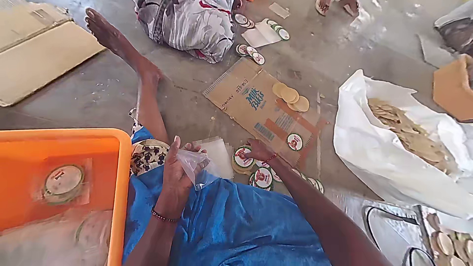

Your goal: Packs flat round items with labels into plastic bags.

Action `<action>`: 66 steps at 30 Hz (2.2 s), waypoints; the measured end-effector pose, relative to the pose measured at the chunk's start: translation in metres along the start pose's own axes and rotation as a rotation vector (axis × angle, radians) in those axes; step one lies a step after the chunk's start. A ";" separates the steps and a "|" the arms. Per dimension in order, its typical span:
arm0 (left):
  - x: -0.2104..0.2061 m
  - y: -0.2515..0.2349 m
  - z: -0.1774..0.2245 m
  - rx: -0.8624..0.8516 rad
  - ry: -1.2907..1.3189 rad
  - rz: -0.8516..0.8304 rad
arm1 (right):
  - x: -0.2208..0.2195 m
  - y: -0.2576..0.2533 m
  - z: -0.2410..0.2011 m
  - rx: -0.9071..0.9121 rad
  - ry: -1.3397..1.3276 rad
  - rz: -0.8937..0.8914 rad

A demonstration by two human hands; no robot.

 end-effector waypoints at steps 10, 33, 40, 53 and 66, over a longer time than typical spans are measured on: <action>0.008 0.026 0.016 -0.044 -0.002 -0.030 | -0.053 0.107 -0.028 0.111 -0.052 0.134; 0.022 0.053 0.030 -0.082 -0.053 -0.085 | -0.031 0.036 -0.014 -0.152 0.110 0.080; 0.026 0.045 0.033 -0.074 -0.031 -0.130 | -0.049 0.044 -0.011 -0.171 0.067 -0.029; 0.023 0.063 0.036 -0.164 -0.093 -0.178 | -0.100 0.110 -0.025 -0.107 0.031 -0.025; 0.023 0.071 0.028 -0.092 -0.025 -0.131 | -0.065 0.096 -0.051 0.192 -0.135 0.155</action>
Point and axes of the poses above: each hand's wrist, its own y-axis away from the middle knuckle, its own x-axis out of the back of the hand, z = x × y, the point moved 4 cm from there along -y, towards the middle knuckle, and after that the axes turned 12 degrees about -y, right-handed, at the moved point
